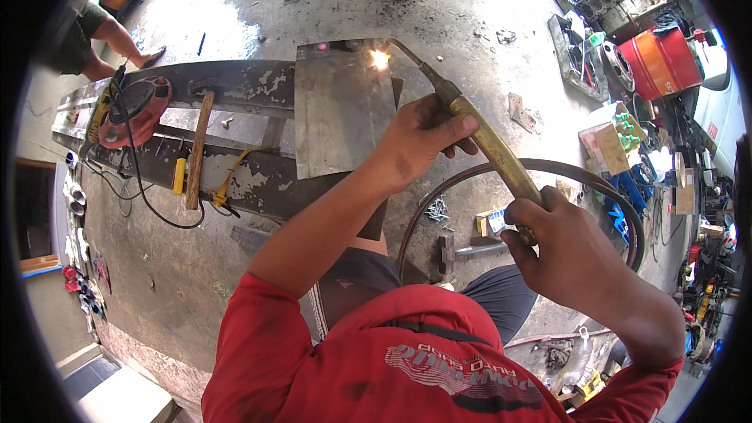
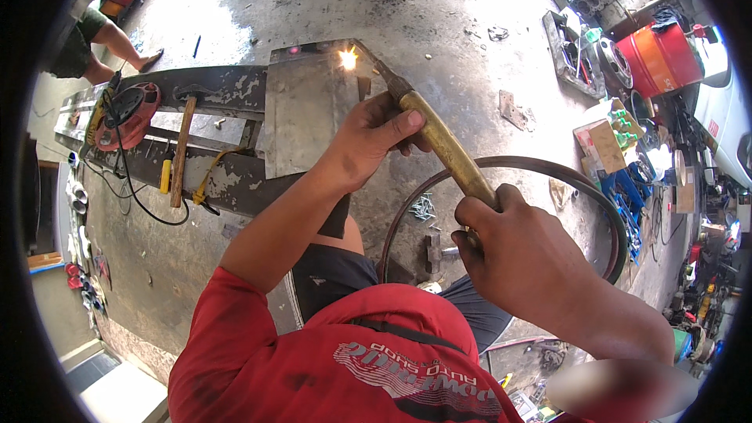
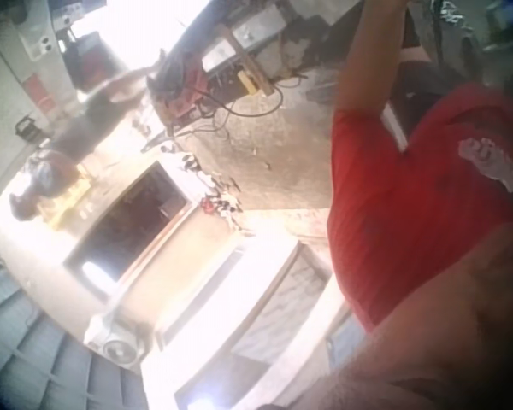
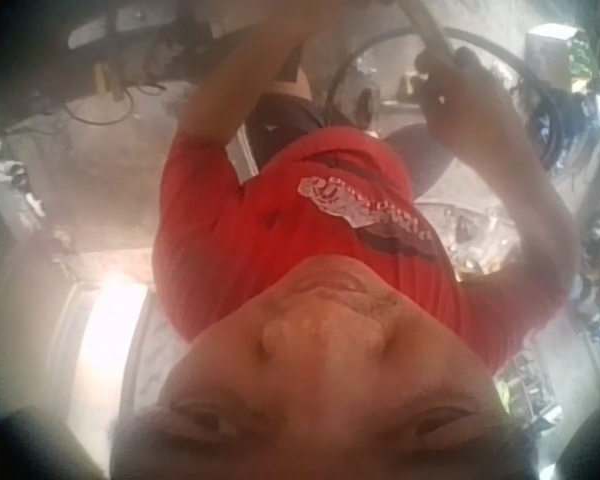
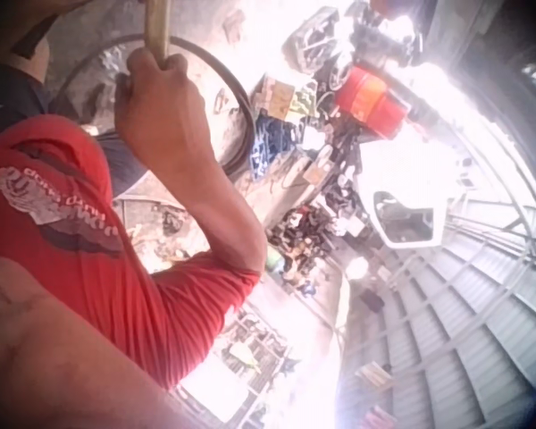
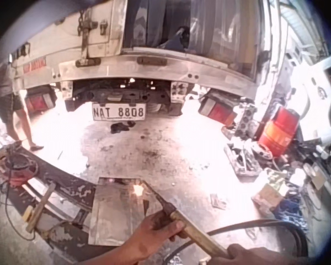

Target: The person welds a rectangular metal plate onto a larger metal frame using a handheld welding torch. They repeatedly strike the hot weld with a hammer to flatten the metal and then continue welding along the seam. The person works on a single joint, alternating between welding and hammering.

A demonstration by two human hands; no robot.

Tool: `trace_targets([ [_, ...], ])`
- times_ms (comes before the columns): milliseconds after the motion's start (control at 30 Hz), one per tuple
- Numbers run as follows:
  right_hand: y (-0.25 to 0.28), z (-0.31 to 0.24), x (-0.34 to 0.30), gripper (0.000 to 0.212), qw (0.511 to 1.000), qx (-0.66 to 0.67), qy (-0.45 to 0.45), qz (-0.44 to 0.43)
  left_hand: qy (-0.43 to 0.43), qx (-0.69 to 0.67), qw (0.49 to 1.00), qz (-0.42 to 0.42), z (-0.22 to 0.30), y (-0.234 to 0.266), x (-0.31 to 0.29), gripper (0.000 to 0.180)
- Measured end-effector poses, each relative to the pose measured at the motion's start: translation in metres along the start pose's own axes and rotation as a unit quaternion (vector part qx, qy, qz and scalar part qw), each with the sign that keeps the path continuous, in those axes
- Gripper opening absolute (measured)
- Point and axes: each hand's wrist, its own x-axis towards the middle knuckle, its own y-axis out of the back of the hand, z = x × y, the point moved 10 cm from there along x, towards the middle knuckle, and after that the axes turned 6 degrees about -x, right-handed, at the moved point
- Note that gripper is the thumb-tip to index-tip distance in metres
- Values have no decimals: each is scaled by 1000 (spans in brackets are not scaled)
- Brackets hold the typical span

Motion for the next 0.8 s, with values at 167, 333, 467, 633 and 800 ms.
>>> trace_targets([
  [167, 4, -3, 2, 21, 1000, -9, 4, -2, -2, 21, 1000, 16, 4, 4, -2, 39],
  [333, 3, 1, 1, 22, 1000, -1, 3, -2, -13, 40, 999, 7, 7, 2, 3, 38],
  [467, 1, 0, 0, 21, 1000, 0, 7, -10, -2, 15, 1000, 15, 2, 1, -1, 36],
  [633, 1, 0, -1, 20, 1000, 8, 6, -10, 1, 13, 1000, 4, 0, -1, -1, 40],
  [800, -1, 0, 0, 19, 1000, 8, 11, -5, 12, 23, 1000, 8, -1, 0, -1, 41],
])
